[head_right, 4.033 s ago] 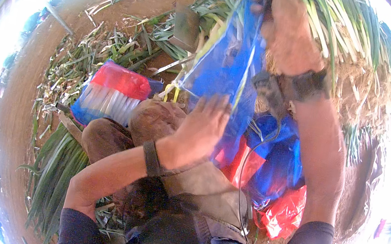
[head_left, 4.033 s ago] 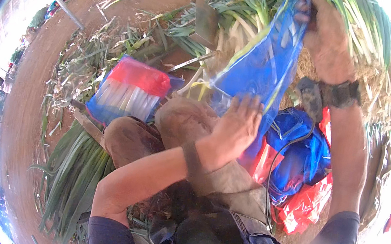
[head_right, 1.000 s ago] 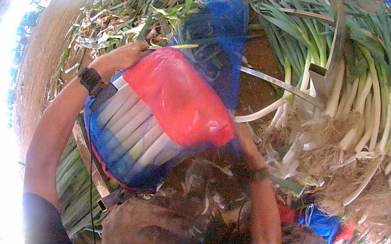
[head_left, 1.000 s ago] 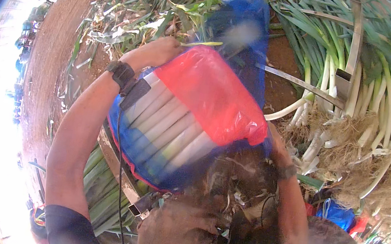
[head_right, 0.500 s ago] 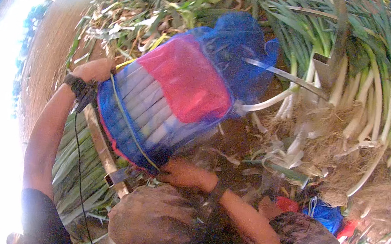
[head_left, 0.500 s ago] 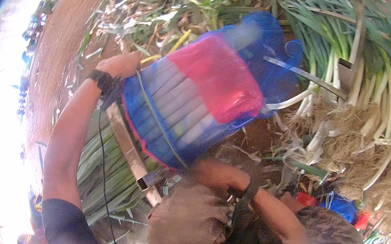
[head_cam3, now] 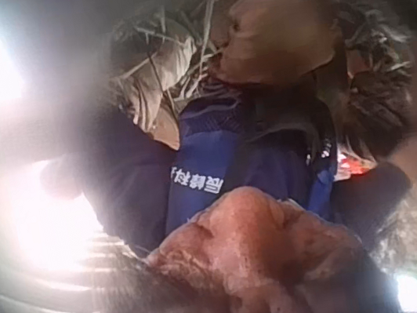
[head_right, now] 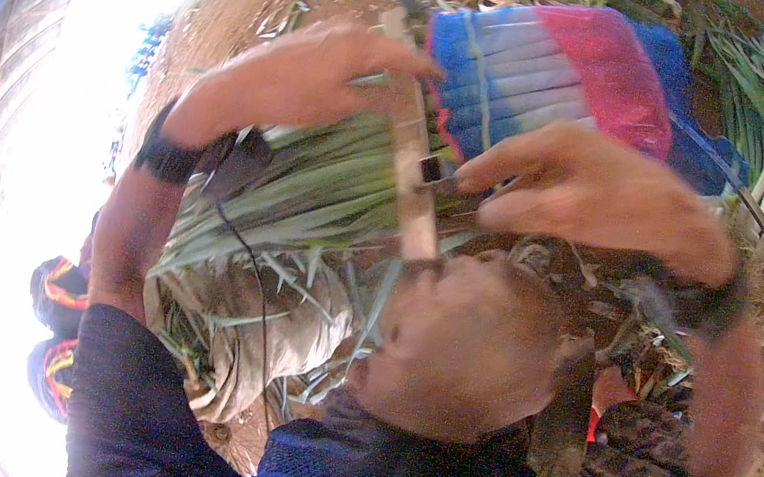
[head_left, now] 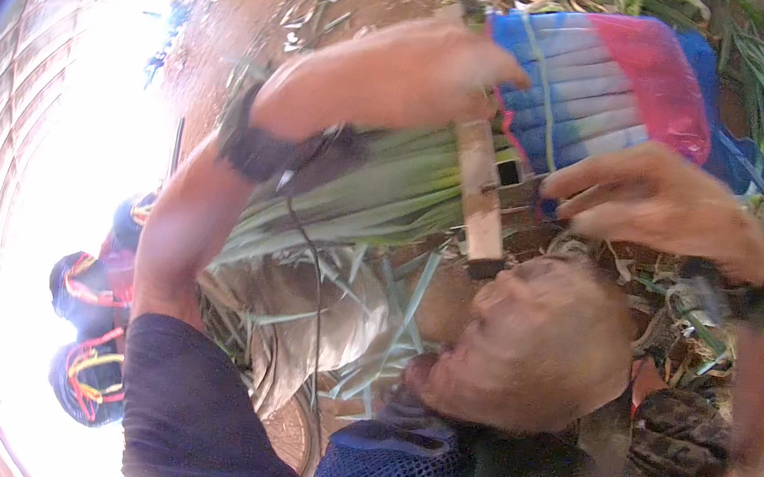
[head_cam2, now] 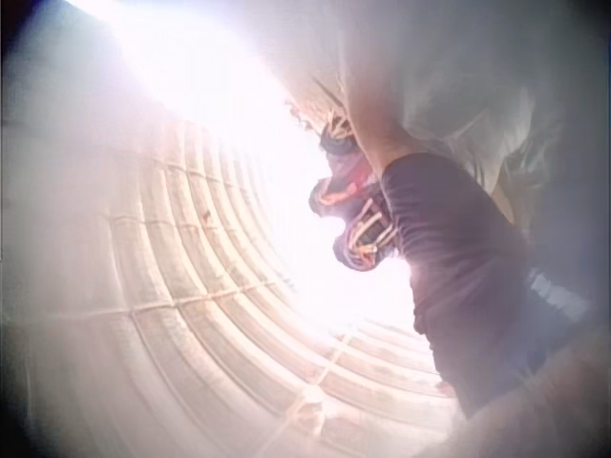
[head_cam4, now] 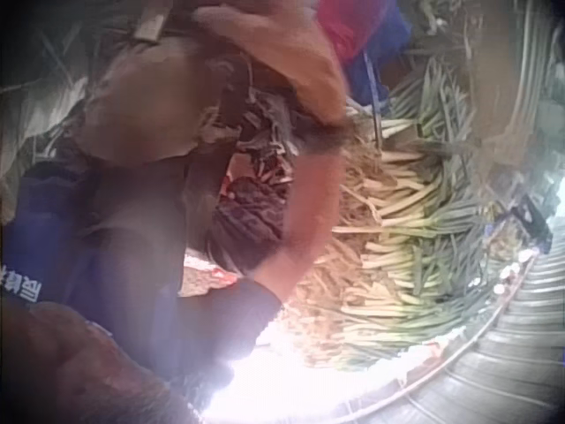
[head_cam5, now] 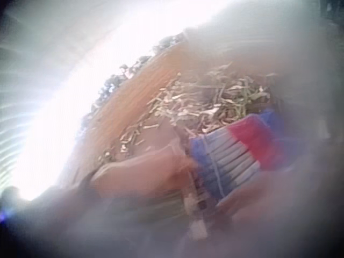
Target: Trimming harvested leeks using a fixed blade, then bagging and tying them into bunches.
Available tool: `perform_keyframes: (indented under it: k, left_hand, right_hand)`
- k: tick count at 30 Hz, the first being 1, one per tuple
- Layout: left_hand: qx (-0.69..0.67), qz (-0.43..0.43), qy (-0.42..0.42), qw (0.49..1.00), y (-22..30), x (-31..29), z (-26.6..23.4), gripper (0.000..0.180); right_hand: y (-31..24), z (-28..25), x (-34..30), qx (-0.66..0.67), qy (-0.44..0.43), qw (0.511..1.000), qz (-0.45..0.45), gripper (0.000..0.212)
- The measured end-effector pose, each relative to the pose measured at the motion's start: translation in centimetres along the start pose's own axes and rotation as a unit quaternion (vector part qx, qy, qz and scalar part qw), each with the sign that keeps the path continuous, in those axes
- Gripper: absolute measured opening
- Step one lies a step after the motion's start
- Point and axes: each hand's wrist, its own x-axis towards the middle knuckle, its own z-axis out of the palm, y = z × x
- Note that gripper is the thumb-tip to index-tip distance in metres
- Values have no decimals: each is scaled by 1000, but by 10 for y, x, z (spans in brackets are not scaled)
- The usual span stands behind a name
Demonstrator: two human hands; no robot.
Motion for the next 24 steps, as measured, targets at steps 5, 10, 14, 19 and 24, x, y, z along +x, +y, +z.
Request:
perform_keyframes:
  k: [5,10,14,19,24]
  left_hand:
    - [-139,-149,-27,979,67,-132,8,36]
    - [-112,-401,19,909,99,-251,63,28]
    - [62,-563,45,823,123,-274,108,34]
    - [-160,-507,80,843,82,-287,242,34]
    - [-334,-616,246,670,21,-259,361,36]
  right_hand:
    - [-44,-1,-48,-44,74,996,-23,33]
    - [-47,49,-84,0,145,988,56,34]
    - [-22,59,-105,75,211,972,77,32]
    - [20,42,-131,88,247,959,110,32]
    - [23,44,-138,21,255,956,145,33]
